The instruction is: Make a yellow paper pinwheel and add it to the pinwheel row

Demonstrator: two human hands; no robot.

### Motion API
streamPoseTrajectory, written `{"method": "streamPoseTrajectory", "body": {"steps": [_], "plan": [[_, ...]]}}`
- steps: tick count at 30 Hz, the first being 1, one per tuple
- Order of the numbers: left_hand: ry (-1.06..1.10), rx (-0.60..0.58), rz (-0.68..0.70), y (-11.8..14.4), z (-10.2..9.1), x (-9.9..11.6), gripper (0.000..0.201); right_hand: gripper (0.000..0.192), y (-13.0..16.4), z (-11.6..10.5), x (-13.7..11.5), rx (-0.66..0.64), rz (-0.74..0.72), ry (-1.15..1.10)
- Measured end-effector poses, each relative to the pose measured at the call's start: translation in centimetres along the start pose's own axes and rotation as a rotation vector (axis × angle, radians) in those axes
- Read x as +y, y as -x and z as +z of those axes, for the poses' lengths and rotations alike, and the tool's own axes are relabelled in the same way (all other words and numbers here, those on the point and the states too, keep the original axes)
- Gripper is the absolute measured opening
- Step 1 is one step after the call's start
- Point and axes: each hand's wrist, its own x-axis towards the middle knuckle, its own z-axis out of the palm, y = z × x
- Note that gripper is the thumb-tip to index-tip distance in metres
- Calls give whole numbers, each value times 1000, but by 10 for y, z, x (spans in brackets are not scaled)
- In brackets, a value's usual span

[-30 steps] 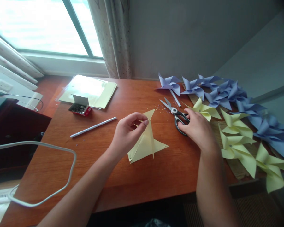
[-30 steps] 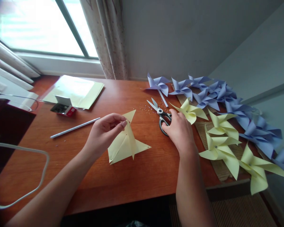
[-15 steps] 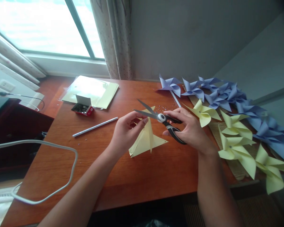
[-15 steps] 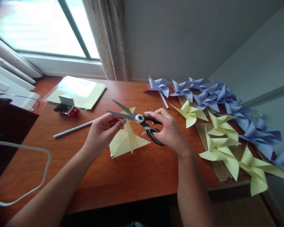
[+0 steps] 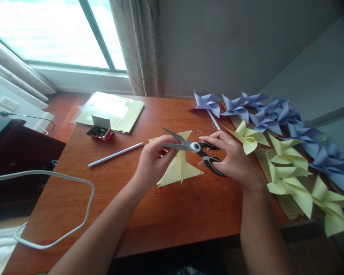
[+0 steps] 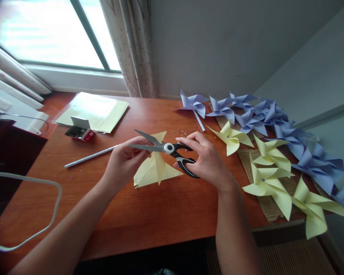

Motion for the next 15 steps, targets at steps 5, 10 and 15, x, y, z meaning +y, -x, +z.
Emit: {"method": "streamPoseTrajectory", "body": {"steps": [5, 10, 15], "plan": [[-21, -6, -6, 0, 0, 0, 9, 60, 0, 0, 1, -10, -9, 5], [-35, -4, 20, 0, 1, 1, 6, 59, 0, -1, 0, -9, -11, 16], [-56, -11, 35, 0, 0, 2, 7, 55, -1, -1, -1, -18, -9, 14]]}}
